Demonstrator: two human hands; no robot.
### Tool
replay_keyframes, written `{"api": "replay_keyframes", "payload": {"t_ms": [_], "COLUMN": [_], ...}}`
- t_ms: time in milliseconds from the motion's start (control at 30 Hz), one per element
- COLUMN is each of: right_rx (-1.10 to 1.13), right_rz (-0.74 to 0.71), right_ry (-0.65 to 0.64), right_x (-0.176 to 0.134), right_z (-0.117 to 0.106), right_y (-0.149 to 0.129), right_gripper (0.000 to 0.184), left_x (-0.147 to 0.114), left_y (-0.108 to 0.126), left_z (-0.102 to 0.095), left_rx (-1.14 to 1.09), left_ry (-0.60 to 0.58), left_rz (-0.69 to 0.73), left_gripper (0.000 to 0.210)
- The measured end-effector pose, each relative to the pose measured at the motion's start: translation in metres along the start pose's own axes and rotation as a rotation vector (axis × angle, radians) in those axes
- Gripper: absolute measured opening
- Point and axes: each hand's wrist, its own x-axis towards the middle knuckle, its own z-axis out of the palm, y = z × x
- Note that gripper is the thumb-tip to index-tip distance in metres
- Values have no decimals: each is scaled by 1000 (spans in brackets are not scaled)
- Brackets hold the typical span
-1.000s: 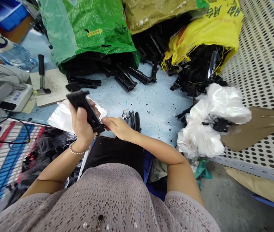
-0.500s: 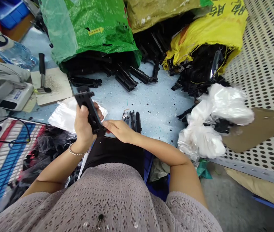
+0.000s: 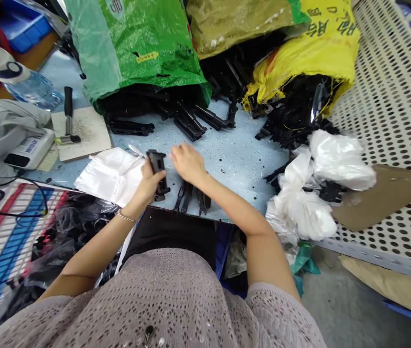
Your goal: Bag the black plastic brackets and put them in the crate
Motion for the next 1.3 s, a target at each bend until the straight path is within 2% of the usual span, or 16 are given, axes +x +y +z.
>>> {"api": "replay_keyframes", "payload": {"t_ms": [67,167,233,333,433,500,567,667,767,867,933,967,1033,1100,1233,1300], "right_rx": [-188,-295,-291,-249,-166,-31,95,89,74,280,429,467,430,312,208,146], "right_rz": [119,235,243,158,-4,-143,-194,-191,-262,-161,-65,-65,-159,-243,-178,-118], "right_ry": [138,87,46,82,99,93,155,289,231,98,10,-30,-64,-49,-52,-35], "right_x": [41,83,84,45,-16,-45,-56,-42,-22,-19,-32,-41,-64,-86,-116,-125], "right_z": [3,4,2,-3,-6,-9,-13,-18,-18,-21,-24,-25,-21,-11,15,20], "right_y": [27,58,59,32,-4,-16,-14,5,20,15,5,-1,-13,-23,-23,-11], "right_gripper": [33,31,29,27,31,38,43,48,50,52,55,55,51,43,39,38], "left_x": [-8,-27,-30,-13,9,13,4,-20,-39,-43,-39,-37,-32,-29,-28,-26], "left_y": [-11,-15,-13,-3,14,25,34,40,41,41,42,42,42,40,21,7], "left_z": [18,40,43,35,24,18,12,2,-4,-6,-6,-6,-7,-6,-5,-7], "left_rx": [206,360,340,14,-398,-519,-527,-500,-503,-478,-462,-462,-479,-504,-434,-295], "left_ry": [-67,-178,-199,-159,-89,-72,-114,-266,-386,-354,-299,-274,-242,-258,-332,-285], "left_rz": [-76,-59,6,66,34,6,0,-11,-52,-45,-32,-31,-34,-44,-72,-43], "left_gripper": [96,96,90,83,83,83,77,71,72,72,69,67,59,51,45,50]}}
